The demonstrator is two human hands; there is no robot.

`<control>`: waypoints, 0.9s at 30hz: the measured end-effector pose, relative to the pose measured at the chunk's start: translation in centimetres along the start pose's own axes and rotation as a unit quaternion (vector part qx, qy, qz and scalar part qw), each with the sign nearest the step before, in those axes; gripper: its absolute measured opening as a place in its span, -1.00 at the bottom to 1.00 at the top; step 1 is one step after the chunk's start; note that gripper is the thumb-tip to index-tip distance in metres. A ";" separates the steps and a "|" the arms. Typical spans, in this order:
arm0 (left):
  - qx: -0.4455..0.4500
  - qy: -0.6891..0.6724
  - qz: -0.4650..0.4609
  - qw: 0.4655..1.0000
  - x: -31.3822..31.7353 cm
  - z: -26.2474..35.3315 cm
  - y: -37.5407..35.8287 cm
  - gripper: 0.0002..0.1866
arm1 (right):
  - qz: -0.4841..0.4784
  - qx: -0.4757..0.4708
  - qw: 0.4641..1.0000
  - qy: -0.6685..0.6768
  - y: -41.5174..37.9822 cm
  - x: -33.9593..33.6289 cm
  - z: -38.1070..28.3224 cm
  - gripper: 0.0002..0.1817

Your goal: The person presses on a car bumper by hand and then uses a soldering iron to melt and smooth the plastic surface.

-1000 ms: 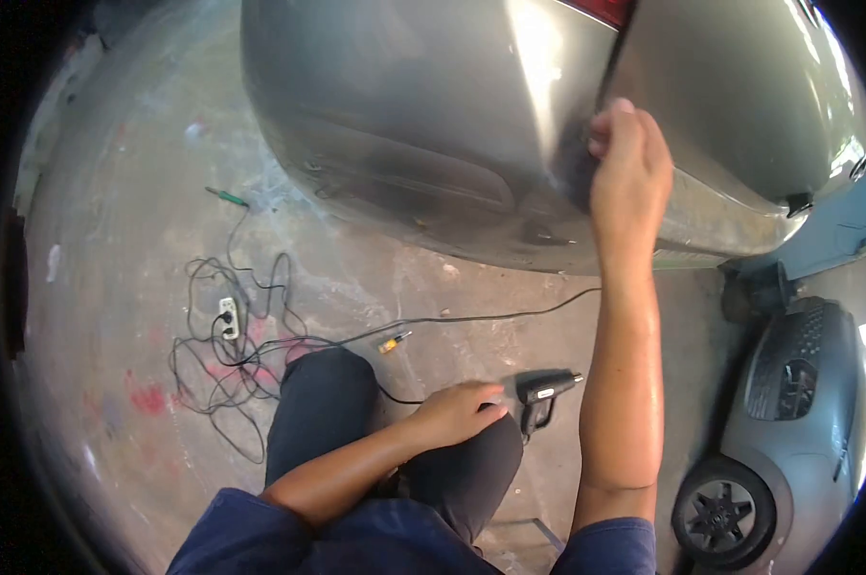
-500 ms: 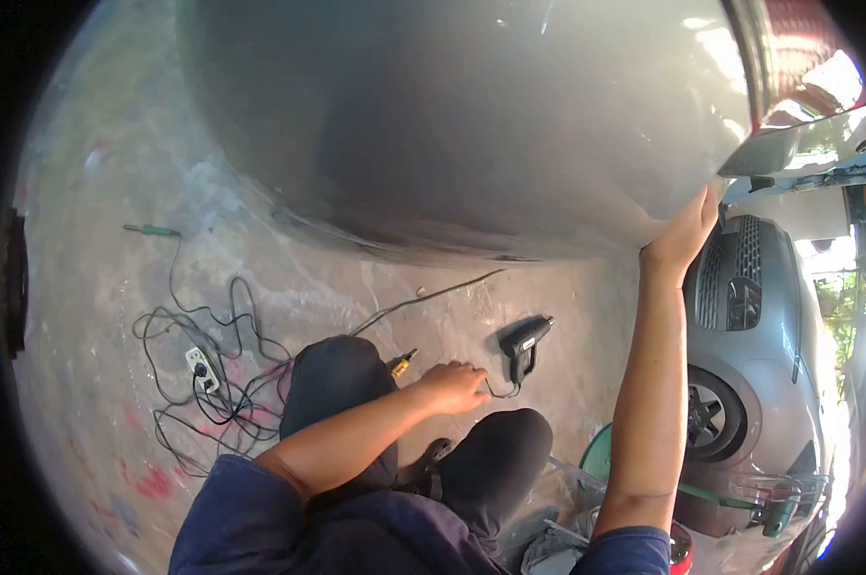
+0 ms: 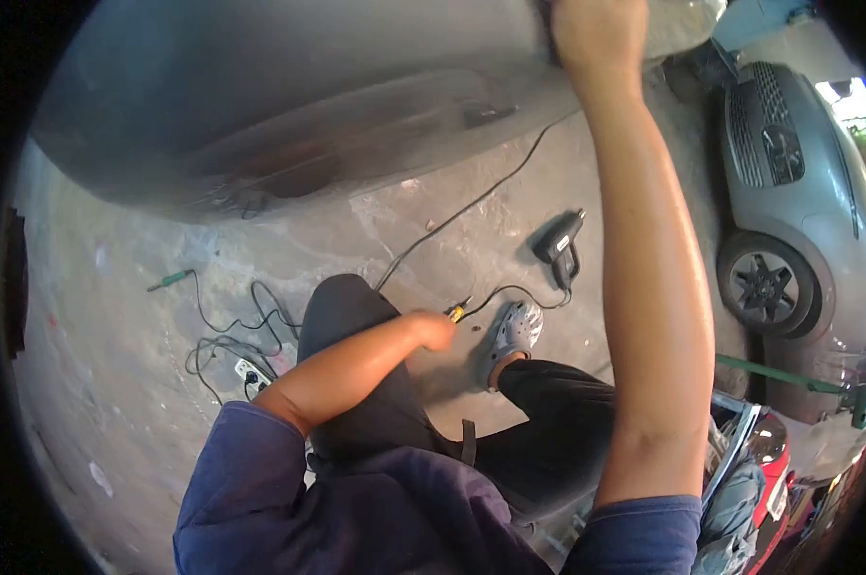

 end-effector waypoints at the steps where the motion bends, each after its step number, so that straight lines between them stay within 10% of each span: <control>1: -0.041 -0.033 0.037 0.998 -1.0 -1.1 -0.6 -0.65 | 0.000 0.000 1.000 0.018 -0.1 0.1 -0.4 -0.62; 11: -0.159 -0.062 0.166 0.971 5.7 -2.1 11.0 -0.56 | -0.053 0.028 0.997 0.045 -0.1 0.2 -0.5 -0.71; 14: -0.231 -0.212 0.206 0.927 8.9 -3.4 12.9 -0.53 | 0.020 -0.230 0.966 -0.118 0.5 -0.2 0.3 -0.59; 16: -0.262 -0.293 0.204 0.896 10.2 -3.8 13.7 -0.54 | -0.041 -0.027 0.999 -0.018 0.1 0.5 0.0 -0.54; 23: -0.159 -0.126 0.183 0.962 -1.8 -5.9 7.6 -0.69 | -0.013 -0.075 0.996 -0.043 0.1 -0.4 0.6 -0.61; 27: -0.199 -0.046 0.096 0.974 -8.4 -20.8 3.4 -0.60 | -0.005 -0.061 0.998 -0.002 0.2 -0.6 1.9 -0.58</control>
Point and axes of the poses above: each hand's wrist, its own y-axis towards the middle knuckle, its own x-axis out of the palm, z = x × y, the point moved 4 cm from there along y, towards the middle knuckle, and after that the axes turned 2 degrees about -y, right-handed, at the moved point
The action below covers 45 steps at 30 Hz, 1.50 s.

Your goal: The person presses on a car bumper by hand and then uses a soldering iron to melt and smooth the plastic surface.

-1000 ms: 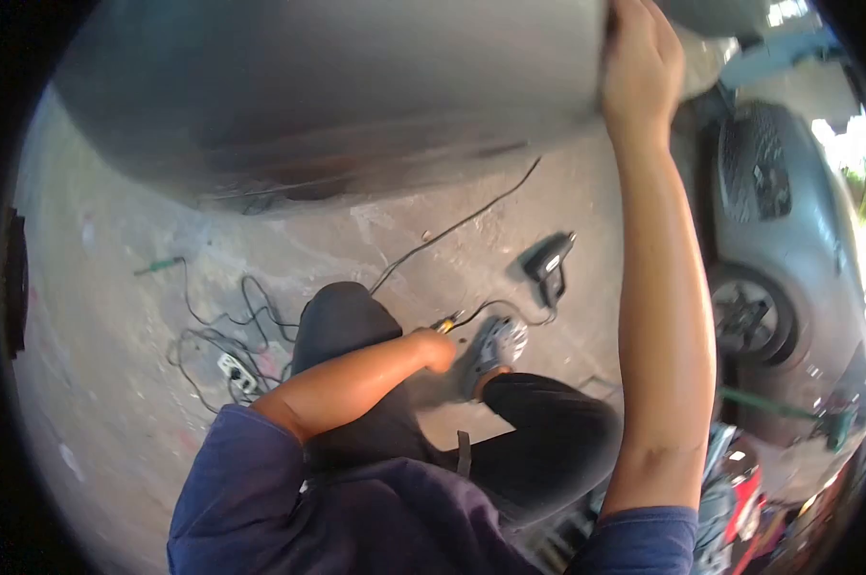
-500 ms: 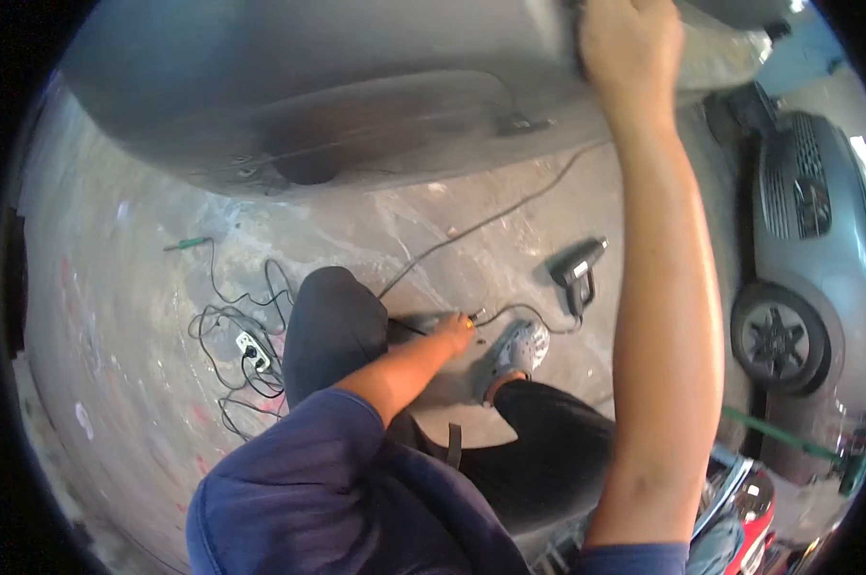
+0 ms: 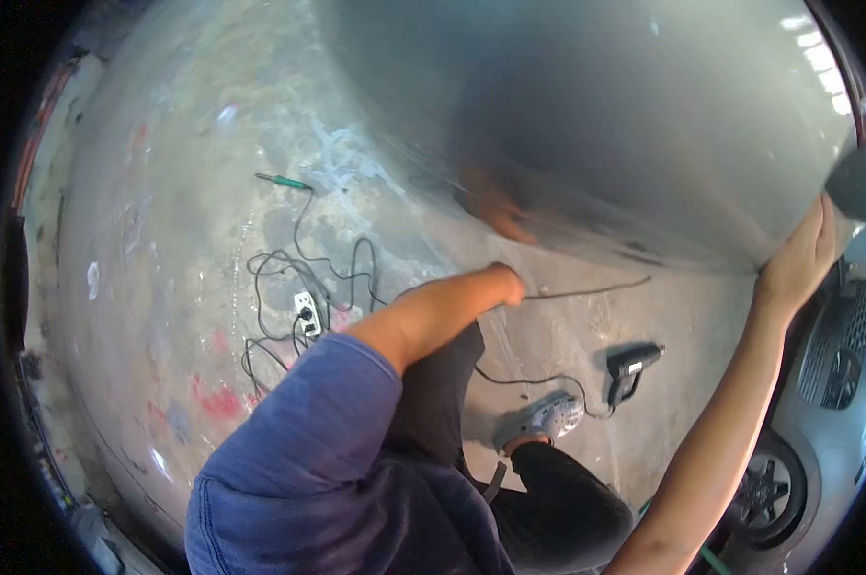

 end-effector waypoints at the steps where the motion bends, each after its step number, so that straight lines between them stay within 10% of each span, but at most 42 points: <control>1: -0.053 -0.033 0.043 0.997 -1.7 -4.1 -4.5 -0.59 | -0.006 0.000 1.000 -0.002 0.0 -0.3 0.5 -0.58; 9: -0.299 -0.304 0.414 0.804 7.4 -22.1 -21.8 -0.46 | -0.017 0.046 0.995 0.089 1.5 -2.9 8.5 -0.60; 15: -0.375 -0.303 0.474 0.737 10.7 -25.2 -25.3 -0.52 | -0.036 -0.001 0.999 -0.031 1.6 -5.0 10.2 -0.37; 19: -0.517 -0.306 0.548 0.582 12.1 -35.4 -29.4 -0.29 | -0.031 0.014 0.998 -0.045 1.8 -5.9 10.9 -0.37; 22: -0.551 -0.359 0.468 0.591 11.3 -40.6 -33.1 -0.17 | -0.029 0.015 0.998 -0.061 1.9 -6.2 10.7 -0.43; 29: -0.517 -0.383 0.436 0.630 13.6 -50.6 -30.1 -0.43 | 0.003 0.024 0.996 -0.081 0.1 -5.2 8.0 -0.55; 38: -0.283 -0.652 0.624 0.324 18.3 -44.4 -31.5 -0.63 | 0.016 0.027 0.997 -0.076 -0.7 -1.9 3.9 -0.66; 42: -0.196 -0.676 0.588 0.398 15.8 -28.4 -35.8 -0.67 | 0.020 0.020 0.997 -0.074 -1.2 -1.0 1.6 -0.67; 45: -0.104 -0.671 0.417 0.605 17.3 -21.1 -34.1 -0.83 | 0.017 0.004 0.998 -0.064 -1.3 -0.7 -0.5 -0.67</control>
Point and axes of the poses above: each hand's wrist, its own y-axis towards the middle knuckle, its own x-axis out of the palm, z = x × y, the point moved 4 cm from there along y, towards the middle knuckle, and after that the axes turned 2 degrees about -y, right-handed, at the moved point
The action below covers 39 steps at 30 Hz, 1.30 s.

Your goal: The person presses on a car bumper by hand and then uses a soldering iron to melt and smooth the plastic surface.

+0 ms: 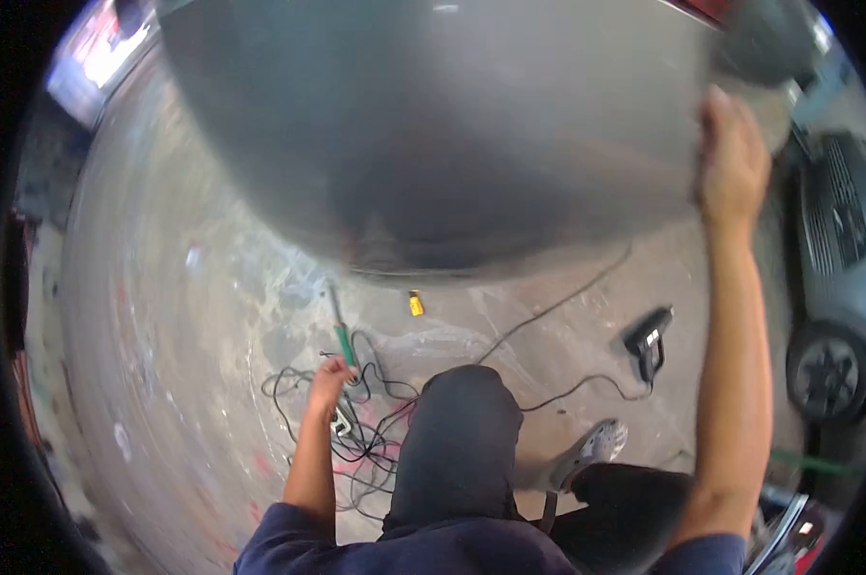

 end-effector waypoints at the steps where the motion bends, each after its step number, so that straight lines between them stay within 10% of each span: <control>1: -0.010 -0.049 0.004 0.999 2.9 0.0 -1.1 -0.82 | -0.001 0.006 1.000 0.026 -0.1 -0.1 -0.2 -0.67; 4: 0.009 0.089 -0.179 0.980 11.8 1.8 -1.2 -0.78 | 0.057 0.093 0.875 0.471 -2.9 -1.3 1.8 -0.67; 10: 0.132 0.442 -0.345 0.817 31.1 8.2 0.8 -0.68 | 0.367 0.491 0.686 0.392 -30.3 -3.7 18.5 -0.72; 14: 0.071 0.333 -0.416 0.843 42.5 13.2 -1.7 -0.66 | -0.009 0.633 0.670 0.388 -41.6 3.0 21.3 -0.66; 16: 0.052 0.333 -0.441 0.832 46.2 14.7 -2.8 -0.65 | 0.044 0.606 0.640 0.470 -38.0 3.0 16.9 -0.60; 21: 0.147 0.492 -0.431 0.741 49.8 19.6 -6.2 -0.69 | 0.083 0.559 0.663 0.491 -35.4 2.3 17.3 -0.62; 24: 0.357 0.714 -0.303 0.520 51.1 32.7 -12.9 -0.66 | 0.003 0.529 0.727 0.438 -33.7 0.8 18.3 -0.65; 29: 0.623 0.613 -0.135 0.466 54.8 55.3 -18.5 -0.68 | -0.143 0.464 0.817 0.311 -31.8 -3.2 16.5 -0.68; 35: 0.824 0.548 -0.071 0.126 58.4 58.0 -16.3 -0.64 | -0.160 0.409 0.860 0.259 -31.1 -5.4 15.3 -0.66; 39: 0.804 0.545 -0.115 0.207 59.3 57.6 -14.1 -0.55 | -0.113 0.460 0.839 0.267 -32.7 -6.4 19.5 -0.62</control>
Point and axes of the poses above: each hand's wrist, its own y-axis towards the middle knuckle, its own x-axis out of the palm, z = x × y, the point moved 4 cm from there along y, towards the middle knuckle, and after that the axes turned 2 degrees about -y, right-handed, at the moved point
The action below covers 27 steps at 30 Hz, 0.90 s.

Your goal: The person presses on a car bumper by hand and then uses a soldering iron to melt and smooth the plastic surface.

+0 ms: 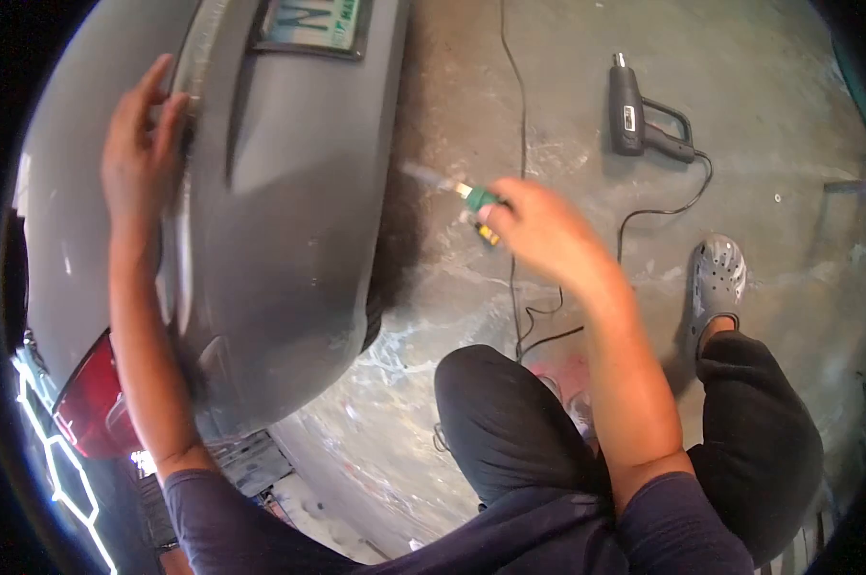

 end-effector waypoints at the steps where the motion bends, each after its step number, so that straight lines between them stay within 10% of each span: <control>1: -0.062 0.003 -0.023 0.998 0.0 -0.7 -0.3 -0.55 | 0.029 0.038 0.999 0.021 0.3 -0.7 1.5 -0.62; 12: -0.111 -0.165 -0.046 0.979 1.6 -1.4 -0.6 -0.60 | 0.167 0.083 0.968 0.169 2.2 -3.9 1.4 -0.62; 18: -0.165 -0.188 -0.043 0.967 0.7 -1.4 -0.5 -0.60 | 0.012 0.021 0.996 -0.082 0.7 -1.8 -3.0 -0.66; 27: -0.161 -0.160 -0.082 0.970 0.1 -1.2 0.1 -0.64 | -0.079 -0.060 0.990 -0.100 -0.9 3.7 -6.9 -0.70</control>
Point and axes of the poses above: each hand's wrist, its own y-axis towards the middle knuckle, its own x-axis out of the palm, z = x × y, the point moved 4 cm from there along y, towards the middle knuckle, and after that the axes turned 2 degrees about -y, right-handed, at the moved point
